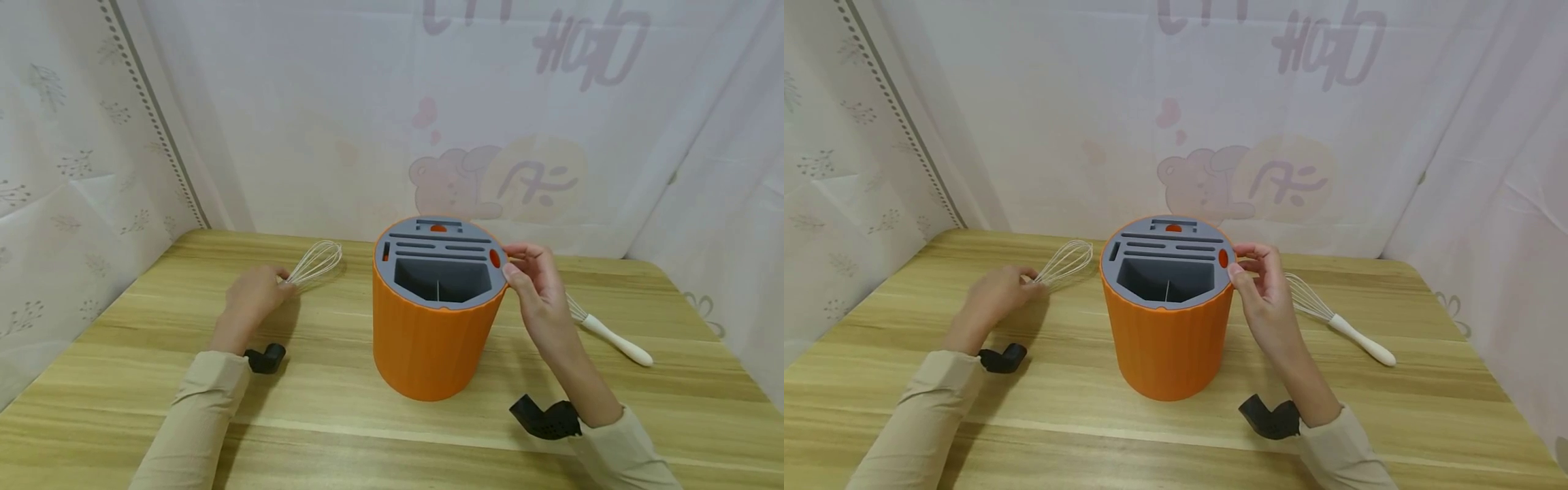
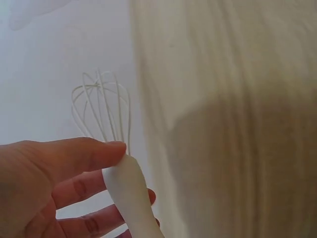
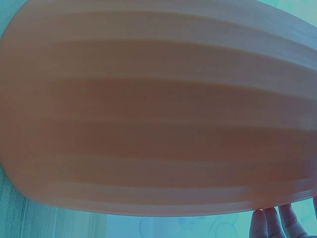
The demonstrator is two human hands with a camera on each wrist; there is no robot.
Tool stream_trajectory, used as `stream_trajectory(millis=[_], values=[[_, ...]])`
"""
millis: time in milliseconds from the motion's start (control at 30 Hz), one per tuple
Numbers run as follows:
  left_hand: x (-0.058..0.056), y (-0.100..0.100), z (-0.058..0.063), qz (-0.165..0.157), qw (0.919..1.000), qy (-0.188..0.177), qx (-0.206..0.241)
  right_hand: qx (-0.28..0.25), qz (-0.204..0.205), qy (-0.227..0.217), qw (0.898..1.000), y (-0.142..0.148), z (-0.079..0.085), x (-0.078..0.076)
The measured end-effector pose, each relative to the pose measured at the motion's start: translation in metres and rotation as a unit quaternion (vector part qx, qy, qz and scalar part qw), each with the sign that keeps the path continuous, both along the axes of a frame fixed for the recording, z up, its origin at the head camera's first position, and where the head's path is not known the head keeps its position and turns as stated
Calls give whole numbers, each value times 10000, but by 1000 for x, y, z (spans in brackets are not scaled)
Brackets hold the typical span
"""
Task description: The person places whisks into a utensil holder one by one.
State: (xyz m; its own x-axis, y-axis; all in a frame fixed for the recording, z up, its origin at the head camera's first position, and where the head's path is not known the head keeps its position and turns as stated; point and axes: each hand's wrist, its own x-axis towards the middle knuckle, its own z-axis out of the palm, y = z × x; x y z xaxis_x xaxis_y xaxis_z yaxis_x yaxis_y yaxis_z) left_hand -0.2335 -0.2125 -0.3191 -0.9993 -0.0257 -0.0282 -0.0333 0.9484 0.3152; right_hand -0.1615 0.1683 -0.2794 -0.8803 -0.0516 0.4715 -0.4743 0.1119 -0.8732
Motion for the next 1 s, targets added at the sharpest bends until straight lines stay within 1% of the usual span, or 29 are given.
stream_trajectory(millis=[100, 200, 267, 367, 433, 567, 700, 833, 1000], values=[[1, 1, 4, -135, 9996, 208, 101, 12, -1, 11, 10000, 0, 0, 0], [2, 2, 11, -235, 9985, 406, 291, 4, 3, -1, 10000, 0, -1, 0], [3, 4, 17, -307, 9965, 614, 468, 4, -7, -18, 10000, 0, -1, 0], [8, 9, 26, -332, 9914, 918, 869, 12, -30, -45, 10000, 0, 0, 0], [11, 13, 33, -345, 9856, 1138, 1201, 34, -49, -61, 10000, 0, 0, 1], [18, 22, 47, -305, 9672, 1582, 1966, 60, -77, -75, 9999, 0, 0, 0], [27, 32, 59, -262, 9430, 1973, 2667, 75, -94, -76, 9999, 0, 0, 1], [36, 41, 70, -225, 9228, 2252, 3118, 85, -117, -65, 9999, 0, 0, 1], [47, 49, 82, -227, 8989, 2583, 3533, 56, -85, -44, 9999, 0, 0, 0]])
